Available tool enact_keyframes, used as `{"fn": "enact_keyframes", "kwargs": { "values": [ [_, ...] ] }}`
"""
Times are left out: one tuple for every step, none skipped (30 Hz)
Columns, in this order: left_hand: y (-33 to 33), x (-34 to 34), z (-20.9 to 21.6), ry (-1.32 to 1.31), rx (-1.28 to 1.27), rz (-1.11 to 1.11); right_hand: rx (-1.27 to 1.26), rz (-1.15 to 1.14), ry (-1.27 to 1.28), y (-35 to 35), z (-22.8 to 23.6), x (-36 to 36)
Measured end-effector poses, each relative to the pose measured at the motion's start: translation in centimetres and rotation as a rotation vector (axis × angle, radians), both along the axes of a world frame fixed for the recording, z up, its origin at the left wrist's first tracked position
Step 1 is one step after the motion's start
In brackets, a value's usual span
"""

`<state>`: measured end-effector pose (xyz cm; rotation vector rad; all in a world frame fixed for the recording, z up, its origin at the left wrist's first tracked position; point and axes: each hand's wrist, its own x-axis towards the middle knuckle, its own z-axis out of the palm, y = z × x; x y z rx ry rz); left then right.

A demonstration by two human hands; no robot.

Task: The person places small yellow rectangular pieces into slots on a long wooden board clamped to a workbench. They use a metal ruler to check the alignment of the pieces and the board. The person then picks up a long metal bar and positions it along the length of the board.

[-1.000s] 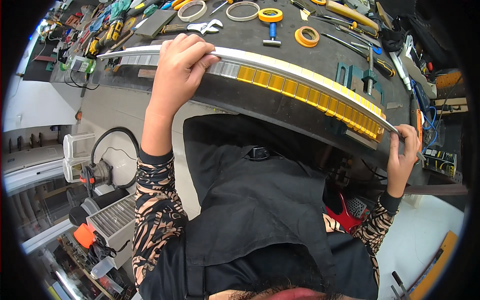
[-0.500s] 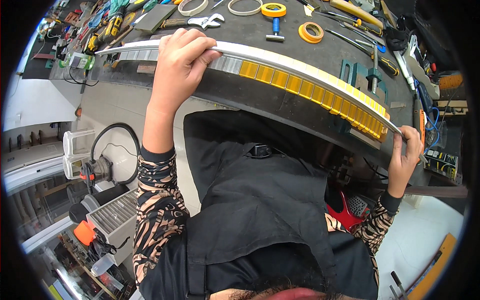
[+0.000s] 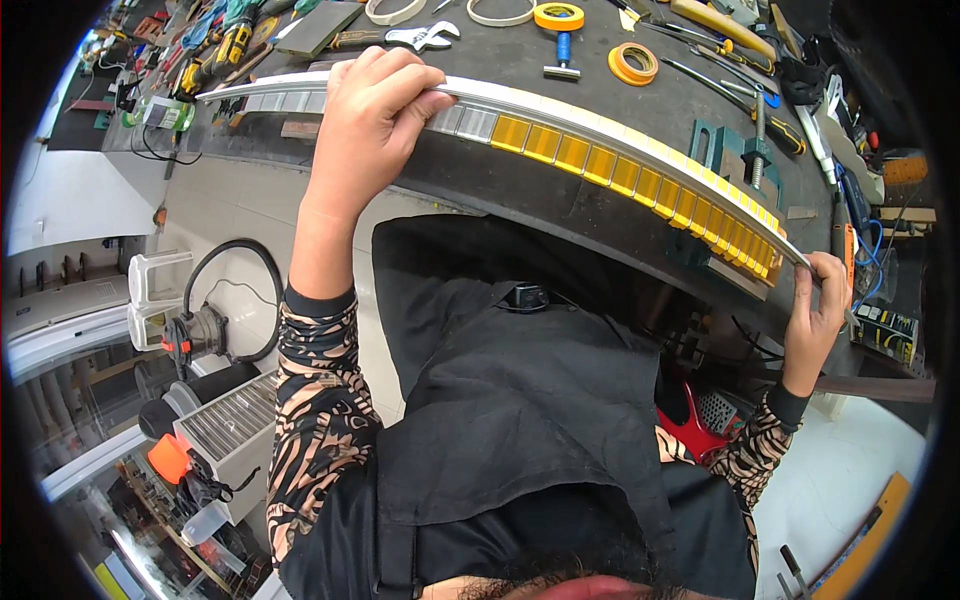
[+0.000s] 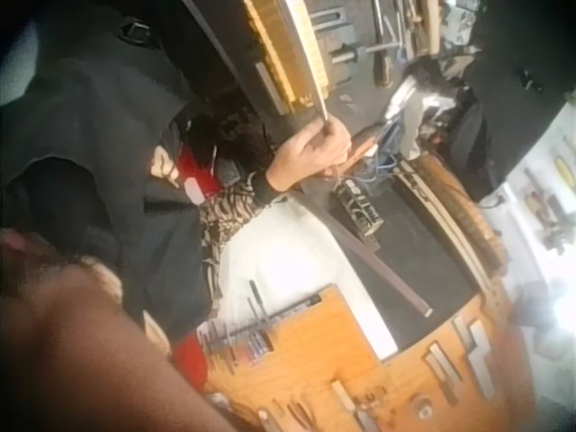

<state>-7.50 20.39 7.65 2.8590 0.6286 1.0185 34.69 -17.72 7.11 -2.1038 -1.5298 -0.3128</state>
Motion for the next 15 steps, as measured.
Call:
{"fn": "enact_keyframes", "kwargs": {
  "values": [
    [0.01,-0.01,0.00,0.003,-0.002,0.002,-0.010,-0.010,-0.002,0.05,0.05,-0.02],
    [0.01,-0.03,-0.02,0.005,-0.005,0.004,-0.007,-0.005,0.002,0.08,0.09,-0.05],
    [0.03,-0.05,-0.05,0.006,-0.002,0.003,-0.010,-0.005,0.003,0.12,0.10,-0.07],
    [0.08,-0.08,-0.06,0.006,0.000,0.001,-0.013,-0.005,0.004,0.13,0.13,-0.09],
    [0.11,-0.12,-0.08,0.007,0.003,-0.001,-0.011,-0.006,-0.001,0.14,0.13,-0.12],
    [0.15,-0.16,-0.11,0.008,0.000,-0.002,-0.009,-0.005,-0.005,0.14,0.14,-0.12],
    [0.18,-0.22,-0.12,0.010,-0.003,-0.004,-0.007,-0.004,-0.010,0.12,0.14,-0.13],
    [0.19,-0.26,-0.14,0.010,-0.011,-0.002,-0.007,-0.001,-0.014,0.11,0.14,-0.11],
    [0.21,-0.25,-0.18,0.007,0.000,-0.005,-0.007,0.002,-0.016,0.07,0.15,-0.09],
    [0.25,-0.22,-0.21,0.002,0.007,-0.005,-0.006,0.006,-0.019,0.06,0.14,-0.05],
    [0.24,-0.20,-0.22,-0.002,0.007,-0.001,-0.012,0.002,-0.018,0.05,0.15,0.01],
    [0.22,-0.20,-0.23,-0.004,0.016,-0.003,-0.018,-0.002,-0.016,0.06,0.12,0.05],
    [0.19,-0.19,-0.24,-0.005,0.019,-0.002,-0.026,-0.007,-0.023,0.10,0.09,0.10],
    [0.17,-0.19,-0.23,-0.007,0.021,-0.001,-0.021,-0.008,-0.016,0.11,0.04,0.10],
    [0.15,-0.19,-0.20,-0.001,0.017,0.001,-0.017,-0.009,-0.018,0.16,-0.02,0.07]
  ]
}}
